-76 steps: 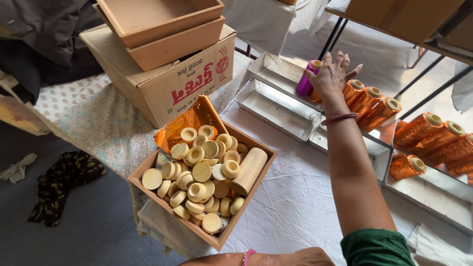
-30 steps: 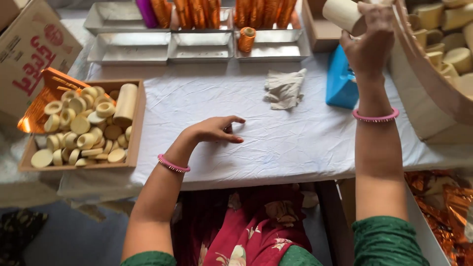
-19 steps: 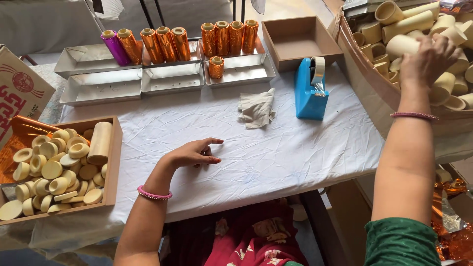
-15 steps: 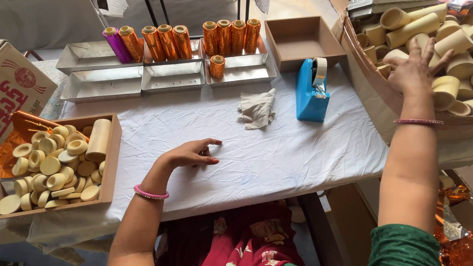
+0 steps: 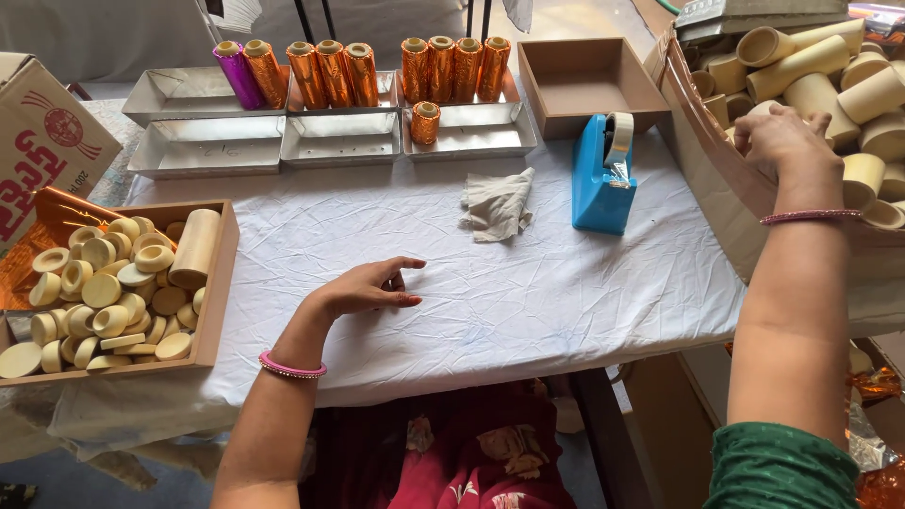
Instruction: The person wraps a cylindrical object with a shiny purple foil sheet, folding the edges and securing it with tape. They then place the wrapped cylinder into a metal tray and wipe another cylinder with a cloth.
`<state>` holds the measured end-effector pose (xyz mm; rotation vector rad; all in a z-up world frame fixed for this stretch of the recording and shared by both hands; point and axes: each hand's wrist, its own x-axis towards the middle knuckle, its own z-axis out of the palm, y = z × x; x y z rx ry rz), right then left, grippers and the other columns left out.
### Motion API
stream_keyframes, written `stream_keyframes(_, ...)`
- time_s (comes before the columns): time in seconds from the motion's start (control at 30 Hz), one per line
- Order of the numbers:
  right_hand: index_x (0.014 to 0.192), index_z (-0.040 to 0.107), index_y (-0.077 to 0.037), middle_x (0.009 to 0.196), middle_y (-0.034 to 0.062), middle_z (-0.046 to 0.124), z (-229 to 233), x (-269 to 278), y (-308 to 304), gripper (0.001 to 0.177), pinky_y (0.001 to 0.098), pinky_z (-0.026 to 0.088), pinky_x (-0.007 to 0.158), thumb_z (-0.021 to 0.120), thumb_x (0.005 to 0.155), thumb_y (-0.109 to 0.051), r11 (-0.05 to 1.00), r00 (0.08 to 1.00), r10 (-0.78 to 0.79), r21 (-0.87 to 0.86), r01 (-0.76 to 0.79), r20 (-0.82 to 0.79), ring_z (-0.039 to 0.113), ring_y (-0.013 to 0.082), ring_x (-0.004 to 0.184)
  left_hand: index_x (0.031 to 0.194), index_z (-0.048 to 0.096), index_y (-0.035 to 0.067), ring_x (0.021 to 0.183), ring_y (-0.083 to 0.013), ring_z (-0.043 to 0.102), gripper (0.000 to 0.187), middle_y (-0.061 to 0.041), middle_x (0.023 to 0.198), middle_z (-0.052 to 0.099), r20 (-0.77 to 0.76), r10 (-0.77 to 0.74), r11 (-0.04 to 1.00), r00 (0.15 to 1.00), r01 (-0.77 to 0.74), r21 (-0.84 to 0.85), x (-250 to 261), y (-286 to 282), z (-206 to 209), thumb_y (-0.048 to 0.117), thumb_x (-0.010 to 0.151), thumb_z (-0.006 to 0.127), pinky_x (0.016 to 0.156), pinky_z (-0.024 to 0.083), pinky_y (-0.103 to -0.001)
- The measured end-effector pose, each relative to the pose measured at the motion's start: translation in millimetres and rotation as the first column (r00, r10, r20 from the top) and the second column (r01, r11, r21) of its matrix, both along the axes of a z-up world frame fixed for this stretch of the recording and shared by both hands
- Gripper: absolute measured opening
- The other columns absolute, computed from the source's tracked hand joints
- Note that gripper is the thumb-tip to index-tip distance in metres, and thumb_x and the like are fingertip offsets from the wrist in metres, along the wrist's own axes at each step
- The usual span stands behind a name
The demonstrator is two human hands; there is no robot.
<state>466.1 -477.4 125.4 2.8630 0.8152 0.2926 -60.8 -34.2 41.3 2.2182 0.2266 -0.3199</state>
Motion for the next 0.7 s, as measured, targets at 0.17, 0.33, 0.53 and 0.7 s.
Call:
stream_keyframes(0.17, 0.109, 0.077, -0.027, 0.135, 0.0064, 0.063, -28.0, -3.4, -8.1, 0.029, 0.0561, 0.035, 0.116, 0.080, 0.082, -0.016, 0.998, 0.991, -0.066, 0.024, 0.063, 0.114, 0.051, 0.0335, 0.137, 0.151, 0.049, 0.020, 0.091, -0.0196, 0.069, 0.087, -0.008, 0.094, 0.072, 0.014, 0.038, 0.998, 0.999, -0.037, -0.047, -1.7, -1.0, -1.7, 0.056, 0.077, 0.077, 0.081, 0.051, -0.035)
stream_keyframes(0.33, 0.115, 0.047, -0.005, 0.127, 0.0147, 0.045, -13.5, -81.1, 39.3, 0.038, 0.0479, 0.043, 0.115, 0.069, 0.084, -0.011, 0.272, 0.886, 0.029, 0.849, -0.453, 0.463, 0.052, 0.0313, 0.125, 0.153, 0.044, 0.015, 0.078, -0.0207, 0.070, 0.093, -0.013, 0.094, 0.072, -0.096, -0.009, 0.988, 0.995, -0.005, -0.153, 21.3, 8.8, -0.5, 0.055, 0.077, 0.078, 0.065, 0.054, -0.034)
stream_keyframes(0.53, 0.159, 0.030, -0.018, 0.114, 0.0153, 0.067, -24.3, -209.0, 242.6, 0.102, 0.0364, 0.067, 0.089, 0.085, 0.074, -0.005, 0.255, 0.685, 0.714, 0.856, -0.451, 0.148, 0.073, 0.0281, 0.105, 0.162, 0.016, 0.016, 0.109, -0.0294, 0.066, 0.109, -0.024, 0.131, 0.061, 0.384, 0.374, 0.920, 0.844, -0.284, -0.271, 110.1, 4.8, 14.5, 0.063, 0.082, 0.073, 0.087, 0.061, -0.043)
stream_keyframes(0.7, 0.161, 0.022, -0.022, 0.118, 0.0175, 0.072, -69.0, -299.4, 330.9, 0.116, 0.0393, 0.067, 0.086, 0.094, 0.070, -0.016, 0.265, 0.562, 0.826, 0.846, -0.463, 0.049, 0.075, 0.0310, 0.104, 0.162, 0.007, 0.019, 0.111, -0.0283, 0.066, 0.104, -0.021, 0.133, 0.058, 0.421, 0.569, 0.780, 0.706, -0.301, -0.548, 134.9, 23.8, -25.4, 0.058, 0.087, 0.069, 0.085, 0.062, -0.045)
